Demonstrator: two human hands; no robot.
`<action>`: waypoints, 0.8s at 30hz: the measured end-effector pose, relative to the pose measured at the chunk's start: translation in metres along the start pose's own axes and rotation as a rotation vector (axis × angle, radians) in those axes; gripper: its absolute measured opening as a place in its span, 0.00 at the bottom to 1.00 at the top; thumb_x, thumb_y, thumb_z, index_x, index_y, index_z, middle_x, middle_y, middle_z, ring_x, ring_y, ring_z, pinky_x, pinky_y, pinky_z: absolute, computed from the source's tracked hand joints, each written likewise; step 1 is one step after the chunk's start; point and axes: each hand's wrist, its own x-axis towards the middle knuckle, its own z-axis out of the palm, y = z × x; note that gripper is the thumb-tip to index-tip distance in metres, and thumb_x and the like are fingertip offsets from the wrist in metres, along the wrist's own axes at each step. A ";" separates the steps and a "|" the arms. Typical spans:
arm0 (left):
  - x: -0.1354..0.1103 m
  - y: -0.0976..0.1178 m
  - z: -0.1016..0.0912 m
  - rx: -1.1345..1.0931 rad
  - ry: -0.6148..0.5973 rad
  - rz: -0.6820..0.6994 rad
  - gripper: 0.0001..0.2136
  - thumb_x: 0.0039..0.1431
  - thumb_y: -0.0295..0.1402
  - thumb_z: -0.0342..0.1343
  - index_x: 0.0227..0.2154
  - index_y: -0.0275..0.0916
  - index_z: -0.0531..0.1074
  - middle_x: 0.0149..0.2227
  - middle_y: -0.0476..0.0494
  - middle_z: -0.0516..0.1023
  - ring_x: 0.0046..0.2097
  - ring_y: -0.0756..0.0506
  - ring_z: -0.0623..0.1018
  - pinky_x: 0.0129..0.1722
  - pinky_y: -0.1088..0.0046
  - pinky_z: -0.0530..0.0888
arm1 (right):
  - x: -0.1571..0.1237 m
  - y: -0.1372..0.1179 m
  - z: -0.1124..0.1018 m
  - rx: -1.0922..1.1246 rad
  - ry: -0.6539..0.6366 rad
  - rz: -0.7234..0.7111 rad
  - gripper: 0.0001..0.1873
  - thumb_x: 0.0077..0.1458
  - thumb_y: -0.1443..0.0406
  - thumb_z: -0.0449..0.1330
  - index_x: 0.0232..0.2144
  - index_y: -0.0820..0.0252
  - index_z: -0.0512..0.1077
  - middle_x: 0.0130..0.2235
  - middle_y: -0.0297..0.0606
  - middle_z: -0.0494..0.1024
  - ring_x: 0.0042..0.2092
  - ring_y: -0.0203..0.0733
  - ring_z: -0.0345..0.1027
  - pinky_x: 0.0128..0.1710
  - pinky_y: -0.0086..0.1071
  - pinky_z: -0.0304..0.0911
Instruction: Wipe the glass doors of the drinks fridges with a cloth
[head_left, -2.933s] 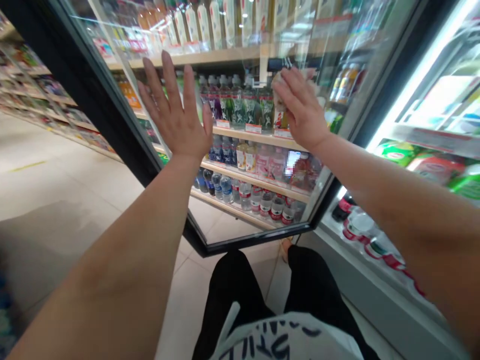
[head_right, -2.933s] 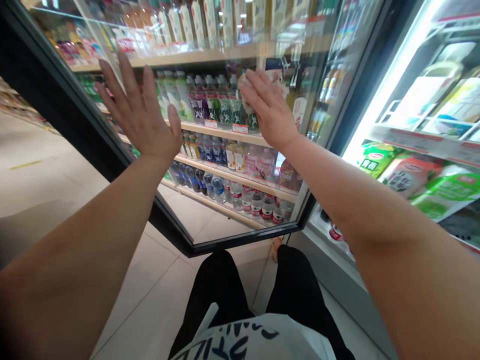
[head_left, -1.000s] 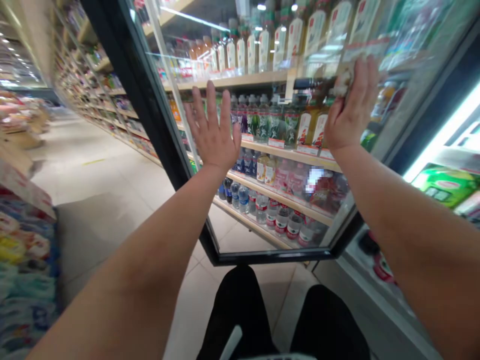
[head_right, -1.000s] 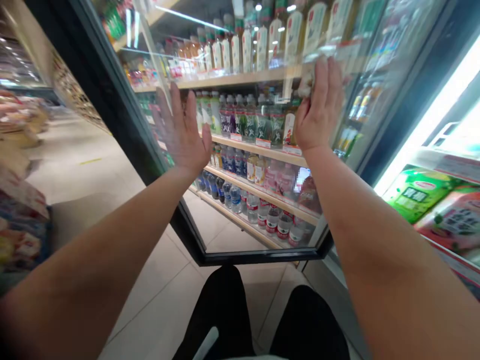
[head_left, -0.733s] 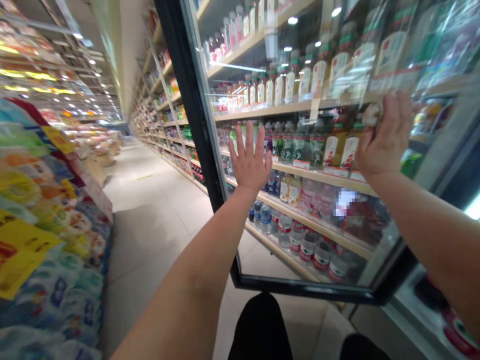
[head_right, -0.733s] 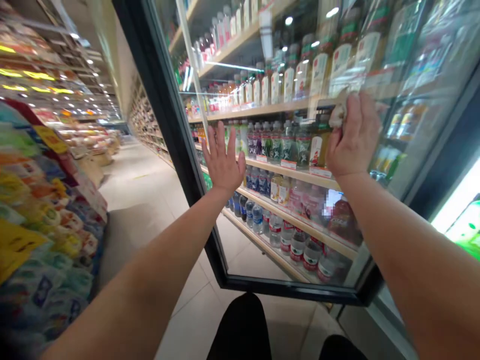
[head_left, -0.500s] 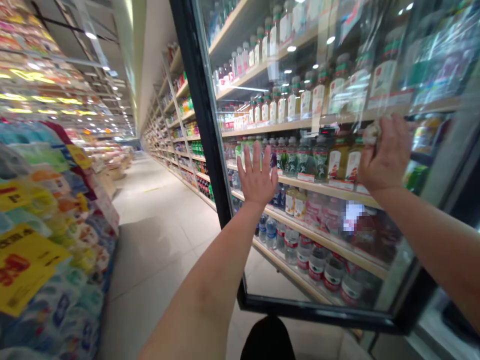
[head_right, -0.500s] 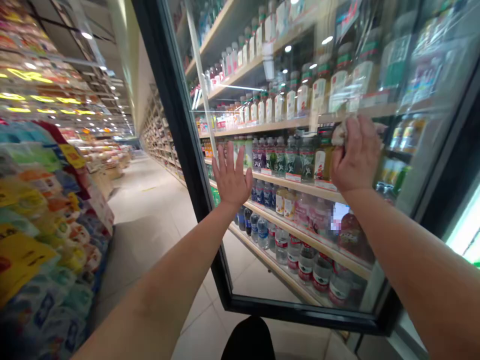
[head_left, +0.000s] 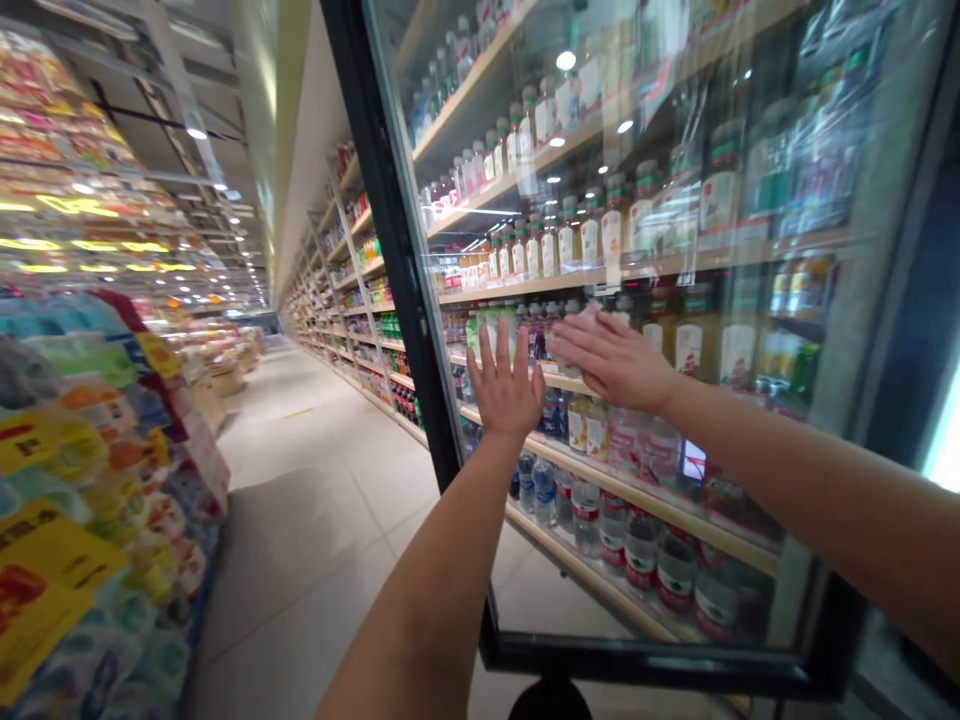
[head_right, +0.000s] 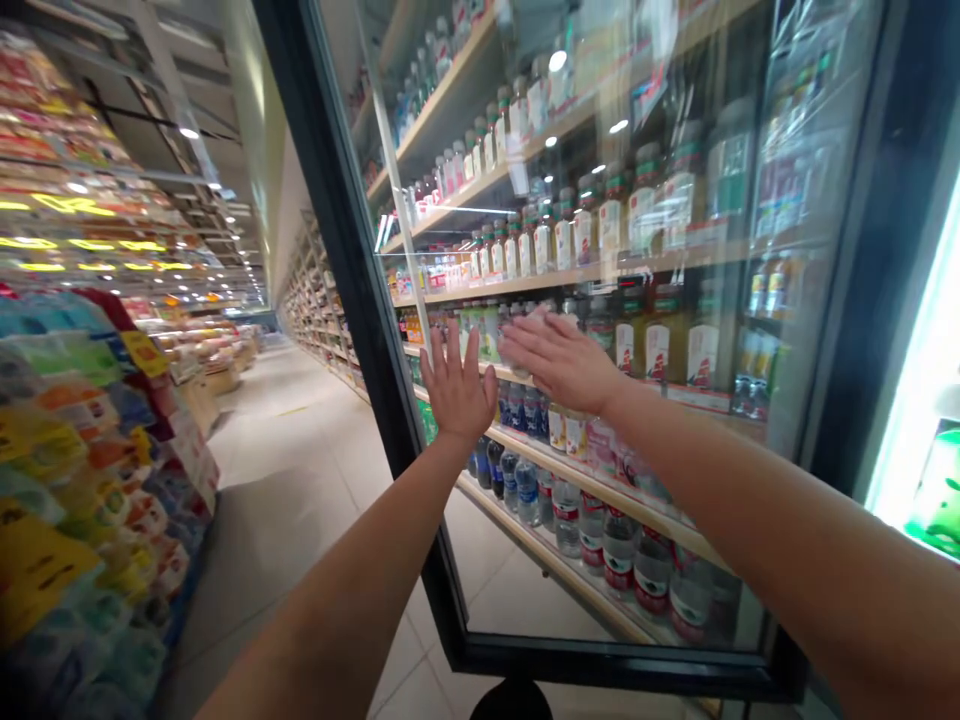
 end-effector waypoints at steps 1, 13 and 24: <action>0.000 0.000 0.000 -0.003 0.003 0.005 0.28 0.70 0.38 0.51 0.70 0.39 0.57 0.73 0.38 0.47 0.74 0.36 0.39 0.72 0.45 0.44 | 0.004 0.007 -0.003 -0.018 0.045 0.074 0.31 0.64 0.68 0.53 0.68 0.54 0.59 0.69 0.36 0.60 0.70 0.44 0.53 0.71 0.49 0.51; 0.002 -0.003 0.001 -0.037 0.003 0.007 0.28 0.69 0.38 0.51 0.70 0.38 0.58 0.73 0.36 0.49 0.74 0.35 0.40 0.72 0.46 0.42 | -0.016 0.012 0.002 -0.157 0.235 0.442 0.33 0.64 0.65 0.50 0.70 0.59 0.55 0.70 0.43 0.58 0.72 0.49 0.48 0.71 0.50 0.50; 0.001 -0.002 -0.002 -0.007 0.024 0.019 0.27 0.70 0.36 0.50 0.70 0.40 0.57 0.73 0.39 0.47 0.74 0.37 0.37 0.72 0.47 0.42 | -0.018 0.009 0.000 -0.137 0.241 0.466 0.33 0.64 0.67 0.49 0.70 0.59 0.55 0.69 0.44 0.58 0.71 0.51 0.49 0.70 0.51 0.51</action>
